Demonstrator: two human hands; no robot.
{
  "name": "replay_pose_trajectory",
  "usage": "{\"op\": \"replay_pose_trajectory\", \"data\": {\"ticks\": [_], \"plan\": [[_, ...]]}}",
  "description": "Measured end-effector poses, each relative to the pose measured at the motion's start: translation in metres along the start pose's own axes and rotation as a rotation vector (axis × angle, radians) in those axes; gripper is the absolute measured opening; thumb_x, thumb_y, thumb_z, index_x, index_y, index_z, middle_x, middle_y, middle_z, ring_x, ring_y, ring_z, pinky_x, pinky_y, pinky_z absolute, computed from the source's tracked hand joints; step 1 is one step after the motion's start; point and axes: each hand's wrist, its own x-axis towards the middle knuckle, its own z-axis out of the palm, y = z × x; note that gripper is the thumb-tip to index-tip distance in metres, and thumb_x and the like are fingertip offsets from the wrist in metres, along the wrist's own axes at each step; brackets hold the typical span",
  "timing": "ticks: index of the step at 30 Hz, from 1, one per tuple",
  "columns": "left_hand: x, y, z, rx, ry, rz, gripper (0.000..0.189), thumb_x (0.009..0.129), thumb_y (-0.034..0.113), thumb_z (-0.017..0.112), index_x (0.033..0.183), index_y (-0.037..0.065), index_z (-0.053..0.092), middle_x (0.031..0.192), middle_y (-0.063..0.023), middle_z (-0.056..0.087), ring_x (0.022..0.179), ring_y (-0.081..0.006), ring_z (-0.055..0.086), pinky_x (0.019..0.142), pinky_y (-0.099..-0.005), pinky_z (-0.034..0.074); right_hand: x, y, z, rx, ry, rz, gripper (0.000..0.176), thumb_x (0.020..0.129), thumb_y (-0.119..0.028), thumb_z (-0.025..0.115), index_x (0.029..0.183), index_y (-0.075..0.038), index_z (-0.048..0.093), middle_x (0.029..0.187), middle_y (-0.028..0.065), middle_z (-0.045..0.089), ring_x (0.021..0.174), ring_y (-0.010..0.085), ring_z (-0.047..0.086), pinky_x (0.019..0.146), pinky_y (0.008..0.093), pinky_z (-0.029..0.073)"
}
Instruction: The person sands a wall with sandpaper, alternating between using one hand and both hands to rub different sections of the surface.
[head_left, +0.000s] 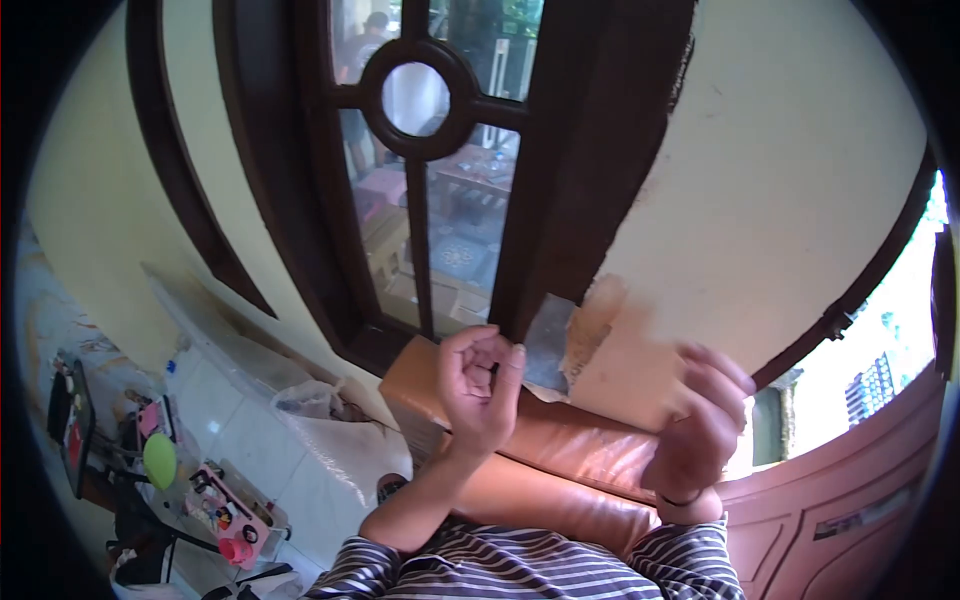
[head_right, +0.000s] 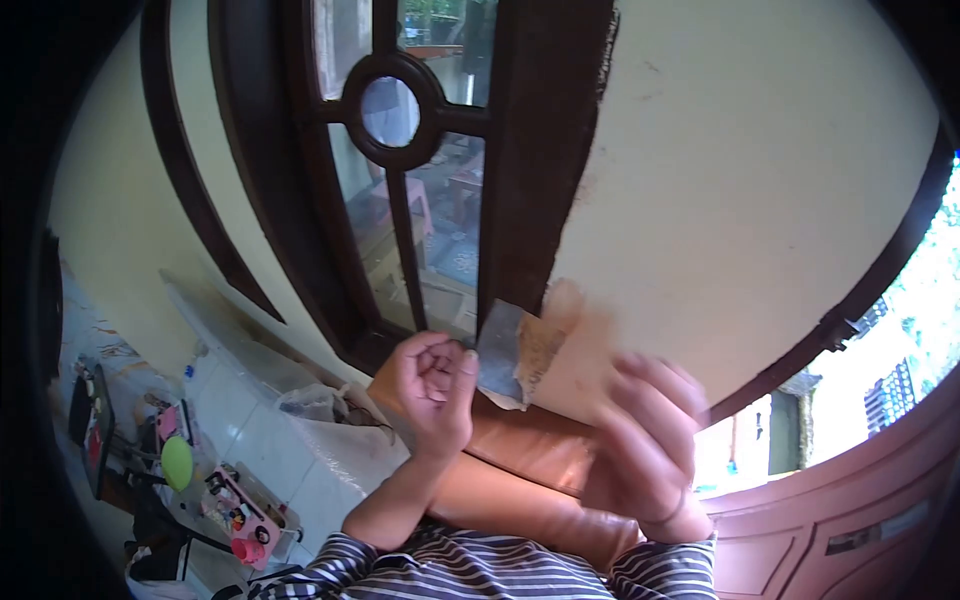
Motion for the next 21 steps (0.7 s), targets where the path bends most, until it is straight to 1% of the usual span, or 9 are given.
{"op": "replay_pose_trajectory", "data": {"ticks": [2, 5, 8, 9, 12, 13, 16, 20, 21], "plan": [[0.001, 0.003, 0.002, -0.006, -0.002, -0.011, 0.036, 0.095, -0.004, 0.064, 0.126, 0.001, 0.045, 0.093, -0.0044, 0.057, 0.078, -0.0046, 0.049, 0.068, -0.0175, 0.041, -0.015, 0.018, 0.027, -0.166, -0.141, -0.102, 0.033, 0.086, -0.006, 0.064, 0.118, -0.014, 0.068, 0.136, 0.0153, 0.057, 0.12, 0.0405, 0.058, 0.098, 0.0562, 0.049], [0.001, 0.009, 0.004, 0.003, -0.027, -0.041, 0.038, 0.095, -0.005, 0.063, 0.128, 0.001, 0.044, 0.093, -0.0051, 0.058, 0.078, -0.0044, 0.05, 0.067, -0.0177, 0.041, -0.03, 0.024, 0.032, -0.409, -0.347, -0.182, 0.041, 0.085, -0.017, 0.07, 0.125, -0.028, 0.07, 0.145, 0.0077, 0.053, 0.129, 0.0358, 0.054, 0.107, 0.0586, 0.041], [-0.001, 0.018, 0.008, -0.061, -0.058, -0.151, 0.038, 0.095, -0.005, 0.062, 0.129, 0.001, 0.044, 0.094, -0.0061, 0.059, 0.078, -0.0041, 0.052, 0.068, -0.0181, 0.042, -0.031, 0.03, 0.035, -0.432, -0.381, -0.225, 0.043, 0.083, -0.02, 0.073, 0.121, -0.038, 0.071, 0.149, 0.0008, 0.05, 0.133, 0.0288, 0.051, 0.112, 0.0588, 0.035], [-0.002, 0.02, 0.009, -0.093, -0.068, -0.2, 0.039, 0.096, -0.005, 0.062, 0.129, 0.001, 0.043, 0.094, -0.0065, 0.06, 0.078, -0.004, 0.052, 0.069, -0.0182, 0.042, -0.032, 0.031, 0.04, -0.398, -0.285, -0.239, 0.038, 0.082, -0.021, 0.073, 0.118, -0.033, 0.074, 0.143, -0.0016, 0.056, 0.129, 0.0269, 0.056, 0.112, 0.0591, 0.035], [-0.007, 0.022, 0.009, -0.138, -0.122, -0.267, 0.036, 0.099, 0.003, 0.061, 0.13, 0.001, 0.044, 0.097, -0.0064, 0.061, 0.083, -0.0054, 0.055, 0.074, -0.0211, 0.044, -0.039, 0.036, 0.04, -0.418, -0.232, -0.335, 0.03, 0.083, -0.022, 0.073, 0.113, -0.027, 0.076, 0.13, -0.0034, 0.065, 0.122, 0.0271, 0.061, 0.111, 0.0582, 0.036], [-0.007, 0.022, 0.007, -0.183, -0.127, -0.295, 0.035, 0.099, 0.005, 0.061, 0.13, 0.001, 0.045, 0.097, -0.0062, 0.062, 0.084, -0.0062, 0.056, 0.076, -0.0221, 0.045, -0.03, 0.033, 0.038, -0.384, -0.201, -0.369, 0.029, 0.08, -0.018, 0.077, 0.108, -0.016, 0.077, 0.111, -0.0003, 0.072, 0.109, 0.0283, 0.068, 0.102, 0.0537, 0.045], [-0.004, 0.023, 0.0, -0.264, -0.135, -0.326, 0.034, 0.101, 0.009, 0.06, 0.131, 0.0, 0.049, 0.1, -0.0065, 0.063, 0.089, -0.0071, 0.057, 0.081, -0.0231, 0.047, -0.023, 0.032, 0.044, 0.094, -0.125, -0.016, 0.034, 0.075, -0.008, 0.079, 0.109, -0.007, 0.075, 0.1, 0.008, 0.073, 0.097, 0.0307, 0.071, 0.088, 0.0468, 0.053], [0.0, 0.021, -0.01, -0.14, -0.171, -0.278, 0.032, 0.099, 0.004, 0.062, 0.129, -0.003, 0.056, 0.107, -0.0078, 0.065, 0.092, -0.007, 0.059, 0.084, -0.0218, 0.048, -0.027, 0.02, 0.04, 0.725, -0.125, 0.879, 0.021, 0.092, -0.003, 0.073, 0.112, 0.004, 0.071, 0.099, 0.0076, 0.074, 0.086, 0.0146, 0.07, 0.078, 0.0309, 0.056], [0.001, 0.024, -0.01, -0.086, -0.191, -0.276, 0.031, 0.098, 0.004, 0.063, 0.128, -0.003, 0.058, 0.108, -0.0078, 0.066, 0.093, -0.0075, 0.059, 0.084, -0.0222, 0.049, -0.031, 0.023, 0.044, 0.863, -0.085, 0.918, 0.02, 0.097, -0.009, 0.07, 0.111, 0.005, 0.071, 0.101, 0.0048, 0.074, 0.089, 0.0086, 0.066, 0.078, 0.0254, 0.055]]}}
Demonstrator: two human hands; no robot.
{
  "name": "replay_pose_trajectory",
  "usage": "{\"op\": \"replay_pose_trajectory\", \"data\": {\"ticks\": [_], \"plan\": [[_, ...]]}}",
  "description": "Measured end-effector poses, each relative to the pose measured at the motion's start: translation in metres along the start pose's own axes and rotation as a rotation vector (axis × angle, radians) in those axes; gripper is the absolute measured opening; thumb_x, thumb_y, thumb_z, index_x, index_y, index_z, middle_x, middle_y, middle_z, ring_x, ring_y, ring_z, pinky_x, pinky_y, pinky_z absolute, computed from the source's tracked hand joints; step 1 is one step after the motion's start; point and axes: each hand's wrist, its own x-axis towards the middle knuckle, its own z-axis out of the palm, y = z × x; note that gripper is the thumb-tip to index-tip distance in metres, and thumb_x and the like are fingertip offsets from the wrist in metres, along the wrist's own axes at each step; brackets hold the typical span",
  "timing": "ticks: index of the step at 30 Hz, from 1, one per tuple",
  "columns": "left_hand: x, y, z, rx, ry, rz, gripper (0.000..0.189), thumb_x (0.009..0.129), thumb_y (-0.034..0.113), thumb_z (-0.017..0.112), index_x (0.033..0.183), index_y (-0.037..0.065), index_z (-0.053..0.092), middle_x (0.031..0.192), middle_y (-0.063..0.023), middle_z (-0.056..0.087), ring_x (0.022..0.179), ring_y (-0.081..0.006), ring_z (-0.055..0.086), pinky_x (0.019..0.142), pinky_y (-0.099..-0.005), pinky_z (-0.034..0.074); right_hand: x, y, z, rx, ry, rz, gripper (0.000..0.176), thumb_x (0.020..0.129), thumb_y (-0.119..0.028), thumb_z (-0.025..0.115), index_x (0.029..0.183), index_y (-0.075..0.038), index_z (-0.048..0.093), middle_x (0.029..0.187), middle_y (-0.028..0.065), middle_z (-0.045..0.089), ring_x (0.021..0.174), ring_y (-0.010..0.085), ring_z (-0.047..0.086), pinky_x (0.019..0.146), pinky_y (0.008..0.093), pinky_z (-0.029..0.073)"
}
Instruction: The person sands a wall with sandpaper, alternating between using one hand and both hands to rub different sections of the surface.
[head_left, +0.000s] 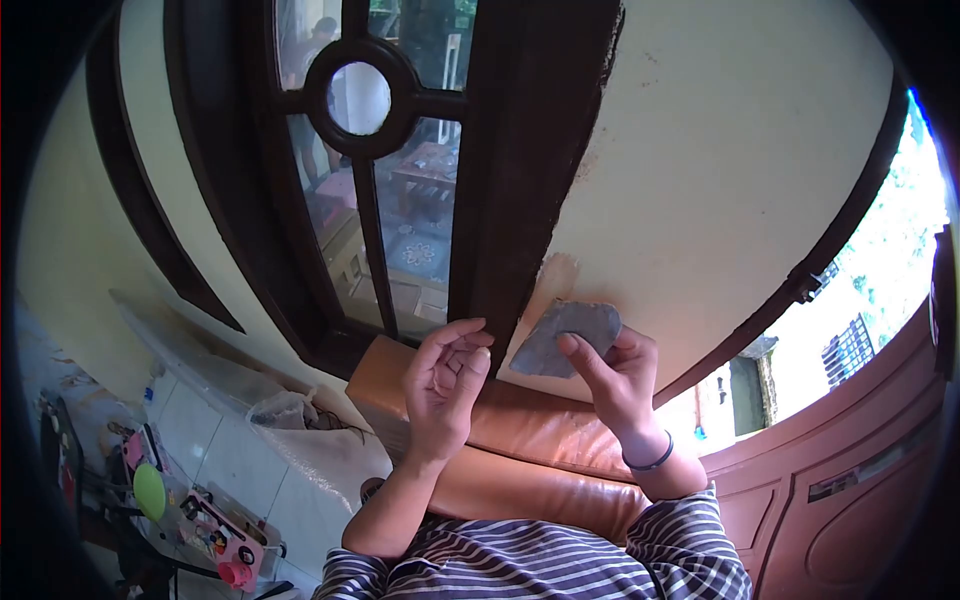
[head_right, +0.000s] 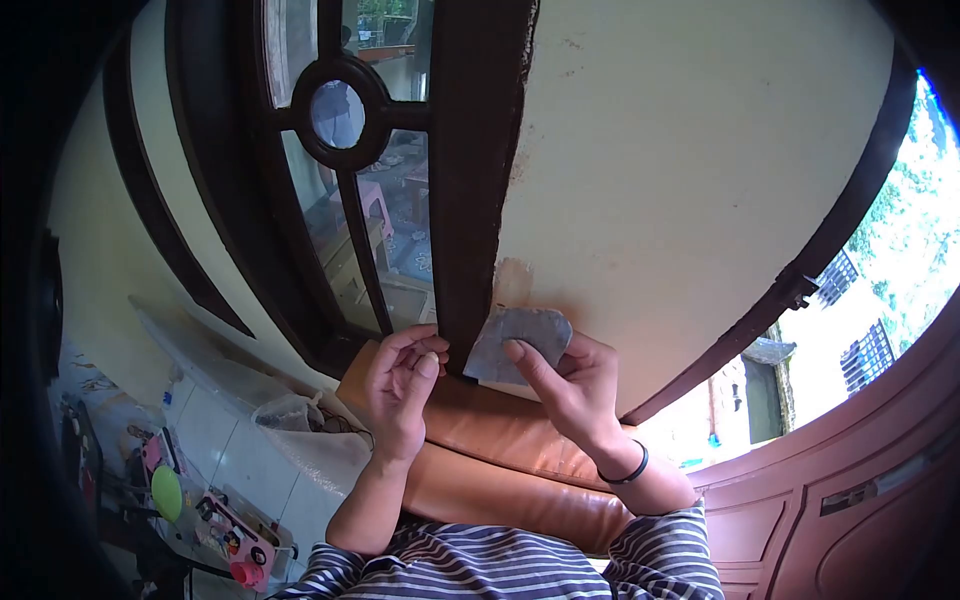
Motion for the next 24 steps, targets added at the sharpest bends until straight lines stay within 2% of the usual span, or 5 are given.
{"op": "replay_pose_trajectory", "data": {"ticks": [9, 12, 18, 22, 24], "plan": [[-0.001, -0.009, 0.002, 0.187, -0.134, 0.045, 0.037, 0.091, -0.003, 0.068, 0.127, -0.006, 0.059, 0.114, -0.0099, 0.064, 0.1, -0.0108, 0.06, 0.089, -0.0245, 0.049, -0.011, 0.002, -0.001, -0.194, 0.095, -0.03, 0.018, 0.091, -0.006, 0.074, 0.105, 0.004, 0.071, 0.099, 0.0098, 0.075, 0.088, 0.0145, 0.07, 0.077, 0.0283, 0.057], [0.002, 0.007, 0.002, -0.022, -0.015, 0.155, 0.047, 0.09, 0.003, 0.07, 0.134, -0.004, 0.052, 0.119, -0.0113, 0.061, 0.105, -0.0146, 0.058, 0.092, -0.0313, 0.049, 0.01, -0.027, -0.022, -0.897, 0.217, -1.06, 0.024, 0.078, -0.003, 0.08, 0.099, 0.002, 0.07, 0.104, 0.0206, 0.073, 0.101, 0.0377, 0.071, 0.087, 0.0414, 0.057], [-0.009, 0.123, 0.02, -0.854, -0.188, 0.255, 0.082, 0.092, 0.042, 0.066, 0.155, 0.016, 0.021, 0.122, -0.0068, 0.04, 0.114, -0.0216, 0.042, 0.084, -0.0426, 0.047, 0.041, -0.057, -0.049, -1.512, 0.124, -1.267, 0.02, 0.077, -0.006, 0.075, 0.097, -0.003, 0.075, 0.114, 0.0124, 0.073, 0.117, 0.0343, 0.067, 0.102, 0.0476, 0.051], [-0.02, 0.187, -0.034, -1.178, -0.322, -0.201, 0.062, 0.071, 0.003, 0.08, 0.117, 0.012, 0.041, 0.106, -0.0016, 0.044, 0.108, -0.0165, 0.042, 0.095, -0.0299, 0.039, 0.064, -0.045, -0.045, -1.499, 0.039, -1.3, 0.017, 0.079, -0.005, 0.071, 0.095, -0.002, 0.074, 0.114, 0.0128, 0.073, 0.117, 0.0329, 0.067, 0.104, 0.0476, 0.051], [-0.02, 0.191, -0.018, -1.178, -0.347, -0.122, 0.061, 0.072, 0.003, 0.079, 0.119, 0.012, 0.041, 0.106, -0.0017, 0.045, 0.108, -0.0163, 0.043, 0.095, -0.0297, 0.04, 0.07, -0.036, -0.046, -1.503, 0.065, -1.334, 0.014, 0.08, -0.004, 0.07, 0.093, -0.001, 0.073, 0.114, 0.0126, 0.073, 0.117, 0.0324, 0.067, 0.105, 0.0483, 0.051]]}}
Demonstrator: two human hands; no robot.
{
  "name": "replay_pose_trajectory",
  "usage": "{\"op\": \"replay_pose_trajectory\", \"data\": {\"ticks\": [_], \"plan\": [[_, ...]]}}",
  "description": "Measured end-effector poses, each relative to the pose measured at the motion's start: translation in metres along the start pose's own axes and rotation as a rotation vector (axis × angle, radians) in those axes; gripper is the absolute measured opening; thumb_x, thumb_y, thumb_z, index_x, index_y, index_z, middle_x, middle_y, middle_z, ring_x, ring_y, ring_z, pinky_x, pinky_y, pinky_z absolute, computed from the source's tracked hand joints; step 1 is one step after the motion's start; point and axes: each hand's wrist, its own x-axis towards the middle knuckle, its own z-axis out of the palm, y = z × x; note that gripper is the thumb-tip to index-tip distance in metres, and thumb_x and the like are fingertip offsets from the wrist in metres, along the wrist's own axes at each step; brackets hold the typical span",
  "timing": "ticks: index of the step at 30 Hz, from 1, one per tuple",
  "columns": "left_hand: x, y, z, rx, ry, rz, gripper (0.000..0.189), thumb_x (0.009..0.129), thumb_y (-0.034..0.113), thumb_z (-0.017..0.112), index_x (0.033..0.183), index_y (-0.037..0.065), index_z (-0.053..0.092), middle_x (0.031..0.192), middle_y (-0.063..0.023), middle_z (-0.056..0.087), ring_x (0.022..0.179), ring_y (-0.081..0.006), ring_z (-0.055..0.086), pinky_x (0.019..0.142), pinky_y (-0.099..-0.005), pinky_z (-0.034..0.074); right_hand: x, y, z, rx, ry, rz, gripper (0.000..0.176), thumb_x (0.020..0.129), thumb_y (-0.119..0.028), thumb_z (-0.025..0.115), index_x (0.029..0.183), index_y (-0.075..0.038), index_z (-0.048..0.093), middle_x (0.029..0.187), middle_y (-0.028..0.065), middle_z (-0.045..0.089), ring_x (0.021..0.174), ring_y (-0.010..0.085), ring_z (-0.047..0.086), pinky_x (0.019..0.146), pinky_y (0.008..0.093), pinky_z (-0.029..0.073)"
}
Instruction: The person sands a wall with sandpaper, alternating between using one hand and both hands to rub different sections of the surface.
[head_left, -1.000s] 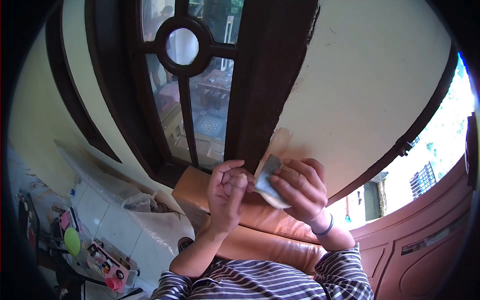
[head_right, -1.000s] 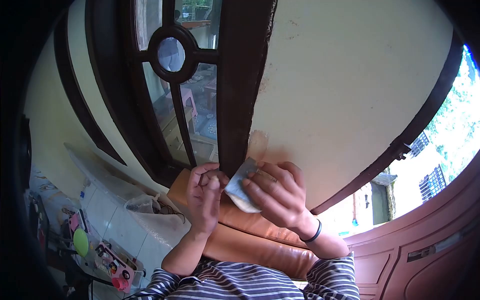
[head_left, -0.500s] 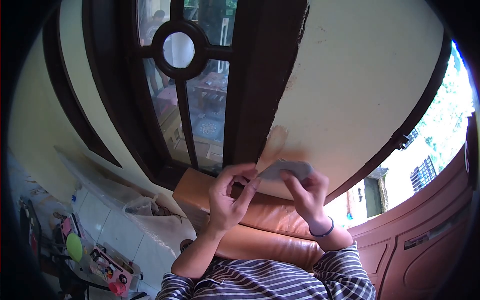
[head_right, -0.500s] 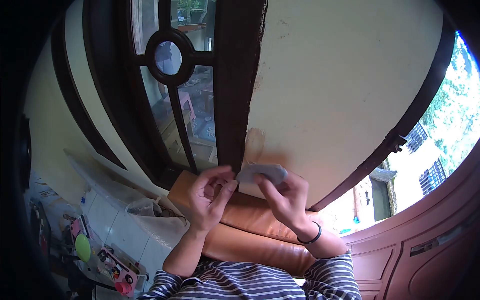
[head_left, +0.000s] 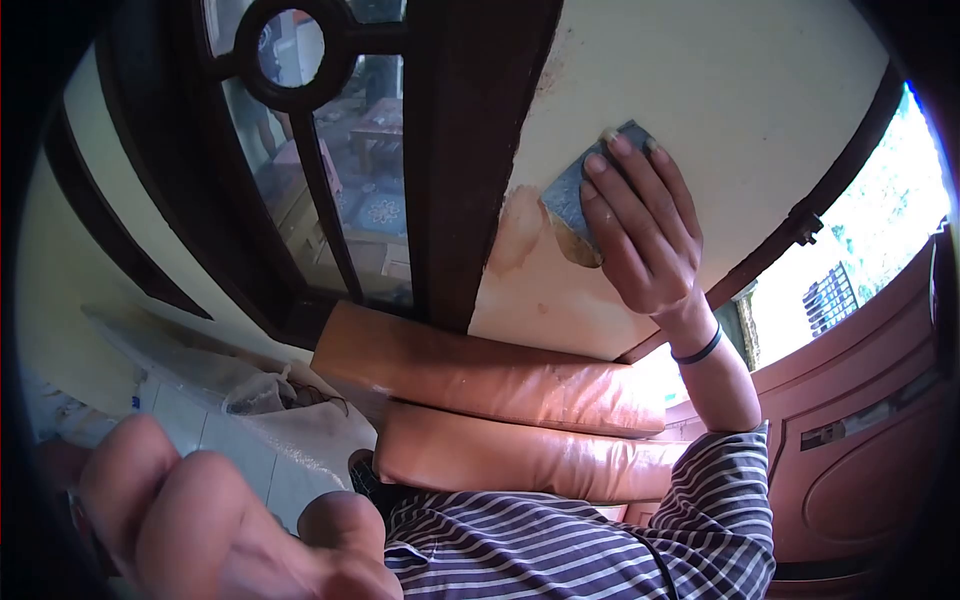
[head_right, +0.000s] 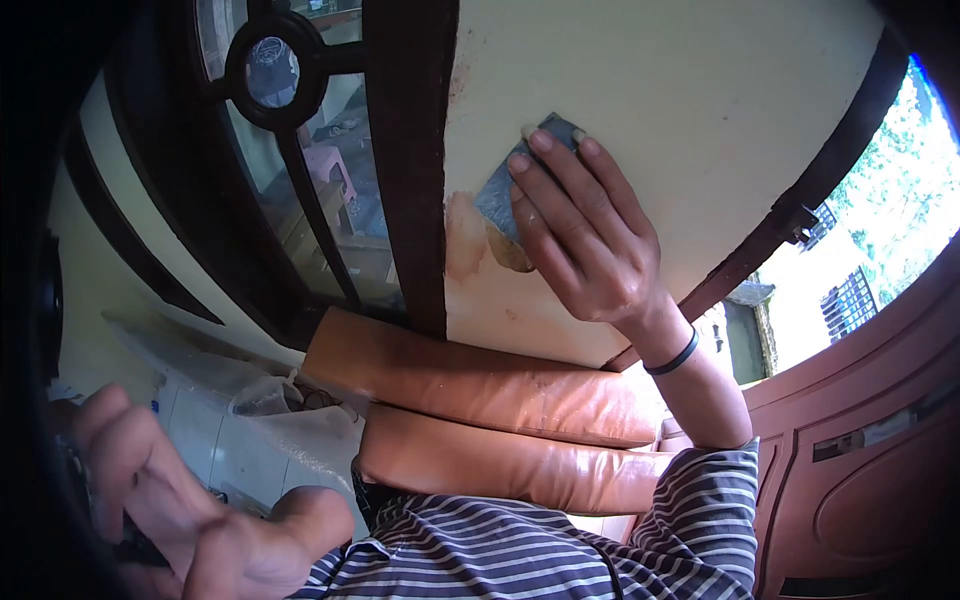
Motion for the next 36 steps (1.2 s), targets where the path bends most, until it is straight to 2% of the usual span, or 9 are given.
{"op": "replay_pose_trajectory", "data": {"ticks": [15, 19, 22, 25, 27, 28, 31, 34, 36], "plan": [[0.024, -0.031, -0.018, 0.17, -0.212, 0.098, 0.056, 0.08, 0.001, 0.073, 0.128, 0.006, 0.044, 0.111, -0.0024, 0.049, 0.104, -0.0144, 0.047, 0.091, -0.0283, 0.043, -0.004, 0.0, 0.008, 0.008, 0.056, 0.022, 0.018, 0.08, -0.005, 0.068, 0.097, -0.004, 0.074, 0.115, 0.0109, 0.072, 0.118, 0.0312, 0.066, 0.106, 0.05, 0.05], [0.032, -0.036, -0.036, 0.298, -0.261, 0.198, 0.055, 0.082, 0.0, 0.071, 0.13, 0.004, 0.045, 0.112, -0.0025, 0.05, 0.103, -0.0139, 0.048, 0.09, -0.0279, 0.044, -0.003, -0.002, 0.006, 0.006, 0.019, 0.034, 0.025, 0.08, -0.006, 0.068, 0.103, -0.006, 0.076, 0.117, 0.0099, 0.071, 0.118, 0.0307, 0.067, 0.106, 0.0501, 0.05], [0.039, -0.041, -0.066, 0.53, -0.281, 0.375, 0.054, 0.084, 0.0, 0.07, 0.132, 0.003, 0.046, 0.113, -0.0027, 0.051, 0.102, -0.0135, 0.049, 0.089, -0.0276, 0.044, -0.002, -0.004, 0.006, 0.004, 0.007, 0.053, 0.027, 0.079, -0.007, 0.069, 0.105, -0.006, 0.077, 0.117, 0.0094, 0.071, 0.118, 0.0305, 0.067, 0.107, 0.0503, 0.049], [0.041, -0.051, -0.123, 0.983, -0.118, 0.601, 0.053, 0.086, -0.001, 0.069, 0.134, 0.002, 0.046, 0.114, -0.0028, 0.052, 0.101, -0.0131, 0.05, 0.088, -0.0273, 0.045, -0.003, -0.005, 0.01, -0.013, 0.038, 0.054, 0.027, 0.079, -0.007, 0.069, 0.104, -0.006, 0.078, 0.117, 0.0093, 0.071, 0.117, 0.0306, 0.067, 0.107, 0.0506, 0.049], [0.035, -0.064, -0.171, 1.202, 0.196, 0.537, 0.053, 0.087, -0.001, 0.068, 0.135, 0.001, 0.047, 0.114, -0.0029, 0.053, 0.101, -0.0129, 0.051, 0.088, -0.0272, 0.045, -0.003, -0.006, 0.01, -0.019, 0.044, 0.055, 0.027, 0.079, -0.007, 0.069, 0.105, -0.006, 0.078, 0.117, 0.0095, 0.071, 0.117, 0.0307, 0.067, 0.107, 0.0509, 0.049], [0.028, -0.071, -0.189, 1.283, 0.392, 0.414, 0.054, 0.088, 0.006, 0.073, 0.136, 0.003, 0.049, 0.119, -0.003, 0.052, 0.106, -0.0127, 0.05, 0.092, -0.028, 0.043, -0.003, -0.006, 0.009, -0.02, 0.033, 0.055, 0.026, 0.081, -0.005, 0.068, 0.106, -0.006, 0.077, 0.118, 0.01, 0.072, 0.117, 0.0311, 0.067, 0.107, 0.0512, 0.048], [0.02, -0.089, -0.239, 1.465, 0.46, 0.277, 0.066, 0.083, 0.012, 0.081, 0.14, 0.004, 0.048, 0.126, -0.0069, 0.051, 0.119, -0.0184, 0.049, 0.099, -0.035, 0.041, 0.0, -0.009, 0.002, -0.023, -0.051, 0.078, 0.026, 0.083, -0.002, 0.067, 0.107, -0.006, 0.077, 0.119, 0.0104, 0.072, 0.118, 0.0317, 0.066, 0.108, 0.0519, 0.048], [0.022, -0.103, -0.256, 1.546, 0.362, 0.255, 0.07, 0.082, 0.014, 0.082, 0.142, 0.005, 0.046, 0.132, -0.0096, 0.047, 0.123, -0.0228, 0.048, 0.104, -0.0372, 0.039, 0.0, -0.01, 0.001, -0.011, -0.062, 0.083, 0.029, 0.084, -0.002, 0.067, 0.112, -0.006, 0.075, 0.121, 0.0108, 0.071, 0.12, 0.0327, 0.065, 0.109, 0.053, 0.046], [0.022, -0.107, -0.263, 1.491, 0.408, 0.212, 0.072, 0.081, 0.014, 0.082, 0.143, 0.005, 0.046, 0.134, -0.0108, 0.045, 0.123, -0.0243, 0.048, 0.106, -0.0377, 0.038, -0.002, -0.011, 0.003, -0.015, -0.056, 0.084, 0.031, 0.084, -0.006, 0.07, 0.115, -0.007, 0.074, 0.123, 0.01, 0.071, 0.122, 0.0327, 0.064, 0.111, 0.0532, 0.045]]}}
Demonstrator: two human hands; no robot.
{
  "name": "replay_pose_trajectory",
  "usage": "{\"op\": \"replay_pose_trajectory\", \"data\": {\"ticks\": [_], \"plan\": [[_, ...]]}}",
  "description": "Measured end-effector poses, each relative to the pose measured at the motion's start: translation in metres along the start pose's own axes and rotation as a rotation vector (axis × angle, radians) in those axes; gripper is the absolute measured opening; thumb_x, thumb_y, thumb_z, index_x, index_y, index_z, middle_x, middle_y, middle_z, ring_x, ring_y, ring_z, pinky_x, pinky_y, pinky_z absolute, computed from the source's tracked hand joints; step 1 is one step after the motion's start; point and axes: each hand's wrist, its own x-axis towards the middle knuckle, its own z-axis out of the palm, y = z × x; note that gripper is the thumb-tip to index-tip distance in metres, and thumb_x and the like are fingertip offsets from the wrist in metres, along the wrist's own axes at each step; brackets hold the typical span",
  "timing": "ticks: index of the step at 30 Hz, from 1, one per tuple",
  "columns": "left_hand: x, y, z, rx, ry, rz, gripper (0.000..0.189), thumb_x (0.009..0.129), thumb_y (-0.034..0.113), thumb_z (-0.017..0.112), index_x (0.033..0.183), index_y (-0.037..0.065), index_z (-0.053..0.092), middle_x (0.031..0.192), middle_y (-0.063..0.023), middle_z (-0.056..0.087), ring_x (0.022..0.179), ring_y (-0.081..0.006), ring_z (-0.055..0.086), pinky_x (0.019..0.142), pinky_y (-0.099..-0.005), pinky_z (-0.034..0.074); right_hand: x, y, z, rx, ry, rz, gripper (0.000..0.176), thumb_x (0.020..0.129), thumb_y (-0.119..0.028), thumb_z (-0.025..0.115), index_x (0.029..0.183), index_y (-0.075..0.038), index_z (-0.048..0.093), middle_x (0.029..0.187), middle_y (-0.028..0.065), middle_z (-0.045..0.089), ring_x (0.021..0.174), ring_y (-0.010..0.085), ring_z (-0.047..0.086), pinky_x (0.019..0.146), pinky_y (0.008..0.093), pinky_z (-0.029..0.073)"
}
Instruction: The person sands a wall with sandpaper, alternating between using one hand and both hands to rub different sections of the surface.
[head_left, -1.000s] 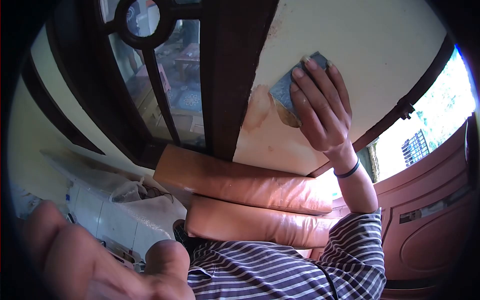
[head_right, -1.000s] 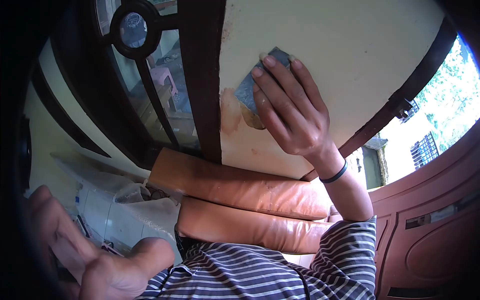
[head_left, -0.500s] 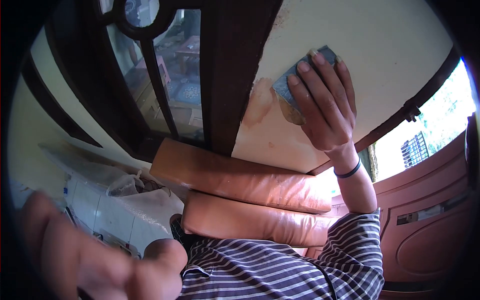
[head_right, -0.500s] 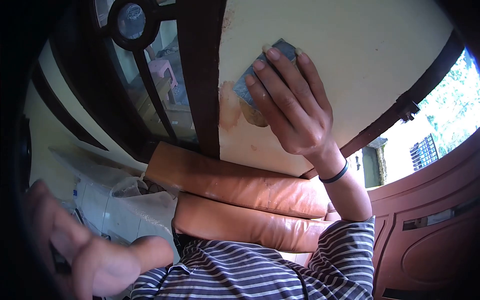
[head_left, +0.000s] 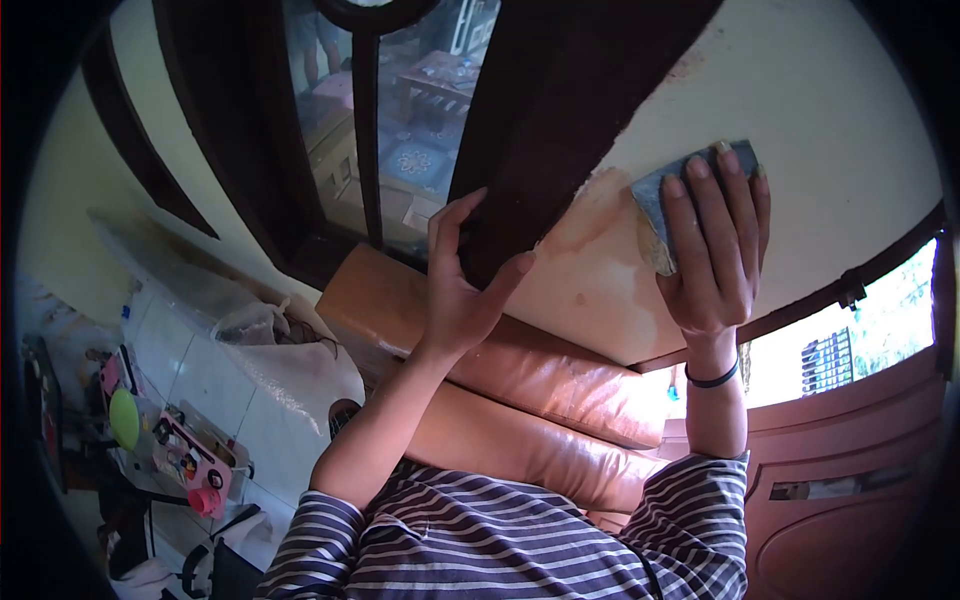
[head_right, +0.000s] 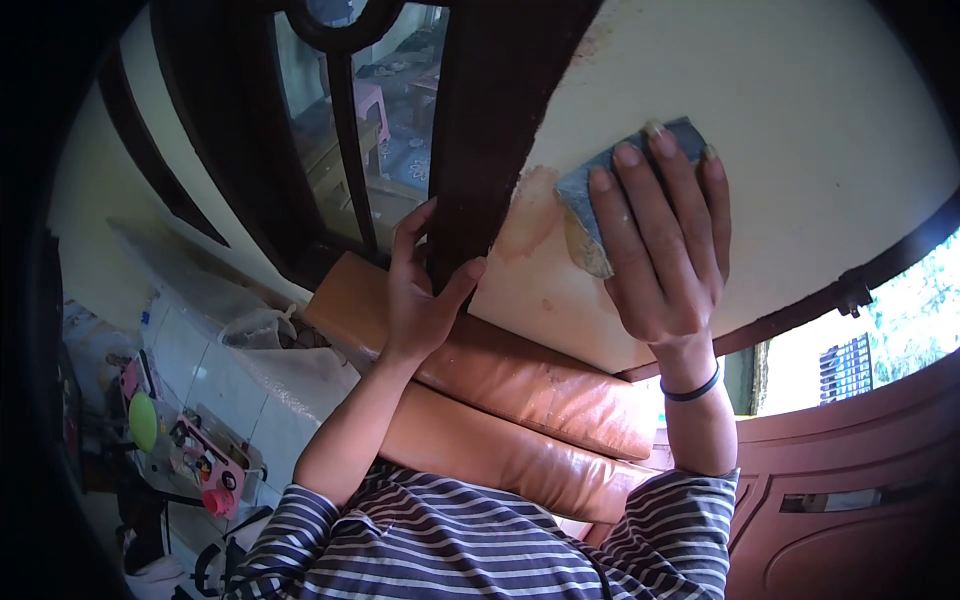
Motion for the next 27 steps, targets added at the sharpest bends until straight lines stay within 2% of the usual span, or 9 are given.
{"op": "replay_pose_trajectory", "data": {"ticks": [3, 7, 10, 13, 19, 22, 27], "plan": [[0.001, -0.005, 0.002, -0.054, 0.003, -0.015, 0.074, 0.08, 0.013, 0.083, 0.143, 0.005, 0.045, 0.134, -0.0115, 0.044, 0.124, -0.0248, 0.048, 0.107, -0.0377, 0.038, -0.001, 0.0, -0.002, -0.013, -0.044, 0.013, 0.03, 0.086, -0.008, 0.071, 0.115, -0.008, 0.074, 0.123, 0.0091, 0.07, 0.123, 0.0326, 0.063, 0.112, 0.0535, 0.044], [0.003, -0.007, -0.004, 0.009, -0.069, 0.066, 0.074, 0.085, -0.002, 0.076, 0.147, 0.001, 0.037, 0.138, -0.0119, 0.049, 0.128, -0.021, 0.05, 0.107, -0.034, 0.044, -0.006, 0.003, 0.004, -0.026, -0.013, -0.005, 0.028, 0.089, -0.008, 0.066, 0.116, -0.009, 0.075, 0.124, 0.0092, 0.07, 0.124, 0.0326, 0.063, 0.112, 0.0543, 0.043], [0.005, -0.009, -0.005, 0.032, -0.057, 0.107, 0.072, 0.085, -0.002, 0.076, 0.146, 0.001, 0.038, 0.137, -0.0119, 0.051, 0.128, -0.0209, 0.05, 0.108, -0.0346, 0.043, -0.008, 0.005, 0.009, -0.029, 0.044, -0.025, 0.028, 0.089, -0.008, 0.065, 0.116, -0.009, 0.075, 0.124, 0.0095, 0.07, 0.124, 0.0327, 0.063, 0.112, 0.0547, 0.043], [0.005, -0.012, -0.005, -0.038, -0.058, 0.063, 0.07, 0.085, -0.002, 0.076, 0.146, 0.0, 0.04, 0.138, -0.012, 0.05, 0.128, -0.0209, 0.05, 0.109, -0.0352, 0.042, -0.004, 0.007, 0.0, -0.041, -0.041, -0.06, 0.027, 0.096, -0.02, 0.067, 0.115, -0.003, 0.074, 0.122, 0.0145, 0.071, 0.122, 0.0384, 0.064, 0.107, 0.0576, 0.046], [0.005, -0.009, -0.007, 0.01, -0.072, 0.066, 0.072, 0.084, -0.001, 0.078, 0.145, 0.002, 0.04, 0.138, -0.0117, 0.051, 0.126, -0.02, 0.052, 0.108, -0.0346, 0.044, -0.005, 0.006, -0.001, -0.039, -0.055, -0.051, 0.028, 0.096, -0.021, 0.066, 0.116, -0.002, 0.074, 0.121, 0.0148, 0.071, 0.122, 0.0387, 0.064, 0.107, 0.0576, 0.046], [0.005, -0.012, -0.006, -0.002, -0.071, 0.052, 0.076, 0.082, -0.001, 0.08, 0.145, 0.003, 0.04, 0.138, -0.0118, 0.051, 0.124, -0.0196, 0.054, 0.106, -0.0335, 0.046, -0.007, 0.004, 0.004, -0.027, -0.008, -0.01, 0.028, 0.091, -0.008, 0.062, 0.116, -0.008, 0.075, 0.124, 0.0096, 0.07, 0.124, 0.0327, 0.062, 0.112, 0.0548, 0.043], [0.008, -0.003, 0.0, 0.028, -0.032, 0.017, 0.08, 0.078, -0.001, 0.083, 0.145, 0.003, 0.039, 0.136, -0.011, 0.051, 0.12, -0.019, 0.056, 0.103, -0.0327, 0.048, -0.002, 0.001, -0.001, -0.012, -0.036, 0.012, 0.028, 0.09, -0.008, 0.063, 0.116, -0.008, 0.075, 0.124, 0.01, 0.07, 0.124, 0.0329, 0.063, 0.112, 0.0546, 0.044]]}}
